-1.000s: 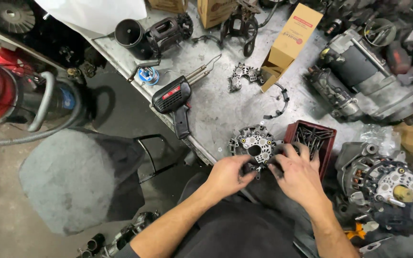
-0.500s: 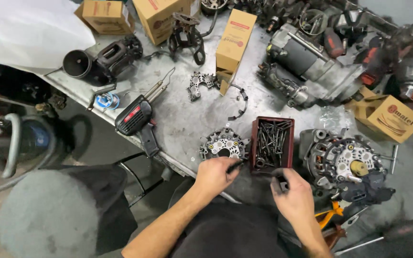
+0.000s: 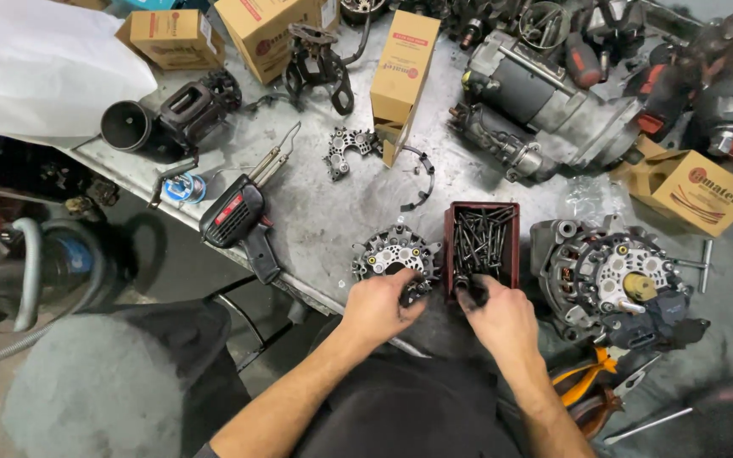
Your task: The person is sorting through small screws and components while inspecting a car alternator part on a workshop workbench.
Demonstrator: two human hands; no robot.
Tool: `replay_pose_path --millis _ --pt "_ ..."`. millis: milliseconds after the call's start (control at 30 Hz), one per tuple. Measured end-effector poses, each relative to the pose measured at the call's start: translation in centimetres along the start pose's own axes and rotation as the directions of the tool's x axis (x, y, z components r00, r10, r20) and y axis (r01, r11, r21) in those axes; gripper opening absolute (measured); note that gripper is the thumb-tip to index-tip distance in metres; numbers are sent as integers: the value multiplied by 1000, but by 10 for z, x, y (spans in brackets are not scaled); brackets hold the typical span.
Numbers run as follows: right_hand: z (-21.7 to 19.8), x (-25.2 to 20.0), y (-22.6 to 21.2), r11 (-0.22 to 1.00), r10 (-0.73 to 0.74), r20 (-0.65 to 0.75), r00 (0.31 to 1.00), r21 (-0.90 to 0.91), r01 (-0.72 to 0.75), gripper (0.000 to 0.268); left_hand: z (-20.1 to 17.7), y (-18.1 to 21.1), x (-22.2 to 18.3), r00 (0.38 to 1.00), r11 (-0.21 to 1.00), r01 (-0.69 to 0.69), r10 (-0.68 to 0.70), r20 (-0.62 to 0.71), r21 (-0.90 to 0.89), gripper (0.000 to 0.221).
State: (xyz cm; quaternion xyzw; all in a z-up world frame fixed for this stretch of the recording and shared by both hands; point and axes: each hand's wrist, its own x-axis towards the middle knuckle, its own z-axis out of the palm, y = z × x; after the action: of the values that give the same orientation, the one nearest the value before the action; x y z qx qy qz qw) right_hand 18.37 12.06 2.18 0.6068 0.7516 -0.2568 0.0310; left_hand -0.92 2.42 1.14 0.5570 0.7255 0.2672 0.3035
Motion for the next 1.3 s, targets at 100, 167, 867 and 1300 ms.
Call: replay_pose_path --millis 100,167,867,1300 --pt "10 6 10 999 -22 17 1000 50 21 42 3 -4 -1 999 999 49 -49 19 11 33" --pt "9 4 11 995 -27 21 999 92 25 39 7 -7 0 998 998 54 -54 20 23 32" --pt "16 1 12 962 -139 -42 989 -243 125 39 11 -13 -3 1000 1000 0 0 -10 1 35" --pt "15 -40 59 367 128 146 981 912 -184 14 15 -4 0 999 996 41 -43 15 85 31"
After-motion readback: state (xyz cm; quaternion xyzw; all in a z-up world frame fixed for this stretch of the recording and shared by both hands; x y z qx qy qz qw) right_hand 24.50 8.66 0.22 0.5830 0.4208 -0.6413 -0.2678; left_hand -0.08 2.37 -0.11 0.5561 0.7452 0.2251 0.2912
